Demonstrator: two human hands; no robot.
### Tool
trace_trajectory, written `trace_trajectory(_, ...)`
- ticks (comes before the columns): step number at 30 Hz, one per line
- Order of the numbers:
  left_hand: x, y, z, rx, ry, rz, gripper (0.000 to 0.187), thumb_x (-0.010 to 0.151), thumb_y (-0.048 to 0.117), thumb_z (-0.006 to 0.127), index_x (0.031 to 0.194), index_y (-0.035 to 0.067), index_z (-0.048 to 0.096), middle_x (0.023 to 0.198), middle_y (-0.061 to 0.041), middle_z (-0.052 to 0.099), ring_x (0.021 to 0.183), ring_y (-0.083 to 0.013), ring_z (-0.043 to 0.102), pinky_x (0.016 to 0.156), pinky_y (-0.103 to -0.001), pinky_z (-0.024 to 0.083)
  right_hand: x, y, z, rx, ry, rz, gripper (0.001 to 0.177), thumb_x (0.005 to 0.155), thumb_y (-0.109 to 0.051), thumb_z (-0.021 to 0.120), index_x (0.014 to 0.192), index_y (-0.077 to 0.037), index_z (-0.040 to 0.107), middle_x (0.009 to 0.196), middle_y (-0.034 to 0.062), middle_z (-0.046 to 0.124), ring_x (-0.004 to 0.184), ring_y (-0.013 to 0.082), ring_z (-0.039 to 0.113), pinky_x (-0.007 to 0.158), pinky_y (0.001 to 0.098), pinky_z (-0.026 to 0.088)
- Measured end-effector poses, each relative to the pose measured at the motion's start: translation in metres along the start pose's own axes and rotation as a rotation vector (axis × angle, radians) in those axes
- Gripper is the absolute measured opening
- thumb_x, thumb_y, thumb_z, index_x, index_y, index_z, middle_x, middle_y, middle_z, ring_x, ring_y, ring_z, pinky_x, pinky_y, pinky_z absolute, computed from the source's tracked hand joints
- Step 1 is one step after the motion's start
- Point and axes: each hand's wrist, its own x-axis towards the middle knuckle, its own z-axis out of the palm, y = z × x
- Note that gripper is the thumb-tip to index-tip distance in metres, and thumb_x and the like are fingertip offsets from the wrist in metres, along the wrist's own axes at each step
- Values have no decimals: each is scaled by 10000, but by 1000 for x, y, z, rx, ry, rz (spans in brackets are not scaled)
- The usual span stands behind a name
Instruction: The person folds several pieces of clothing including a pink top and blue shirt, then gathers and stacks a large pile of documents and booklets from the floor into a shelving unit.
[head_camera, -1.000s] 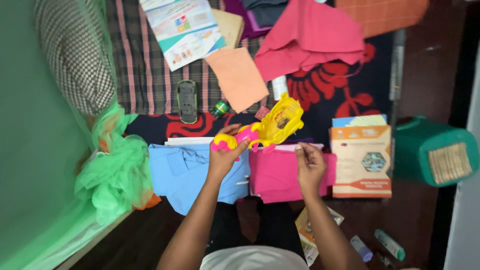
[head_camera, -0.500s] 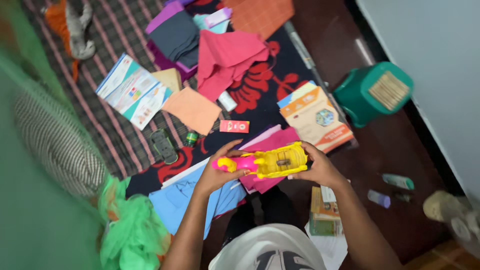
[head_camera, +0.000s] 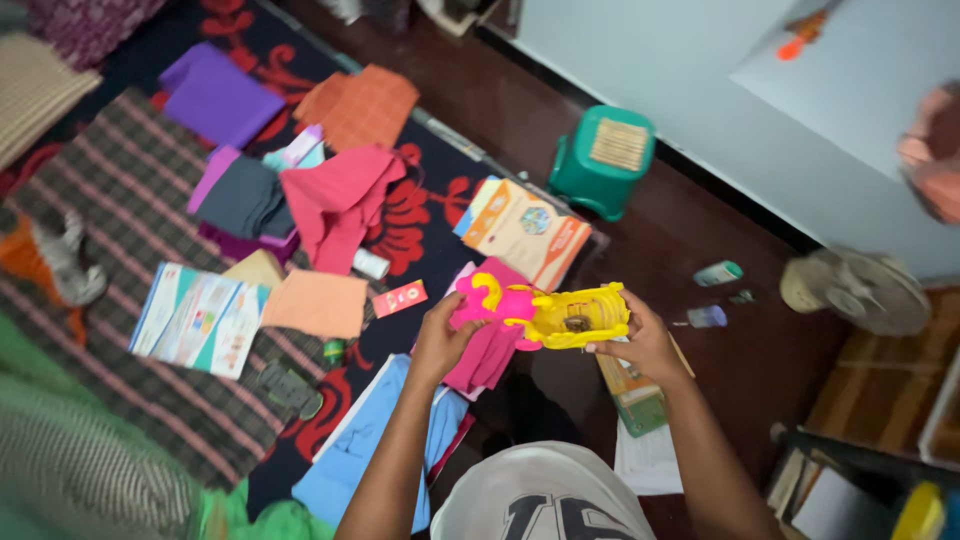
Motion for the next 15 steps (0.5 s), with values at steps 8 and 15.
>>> trace_trajectory(8, 23, 30, 71, -161, -244, 3, 544, 841, 39, 788, 1339, -64, 593, 1249, -172, 716, 1180, -228, 681, 1001, -340, 538, -73, -24, -45, -21, 248, -6, 1059, 659, 98, 818, 1574, -32, 300, 1462, 102, 501, 1311, 195, 530, 1073, 352, 448)
trace_trajectory(15, 46, 87, 138, -357, -535, 65, 501, 850, 19, 811, 1307, -31, 614, 1206, -122, 714, 1132, -193, 678, 975, -331, 547, -114, -8, -106, -32, 389, -78, 997, 662, 85, 849, 1527, -9, 364, 1463, 127, 519, 1315, 210, 548, 1084, 373, 477)
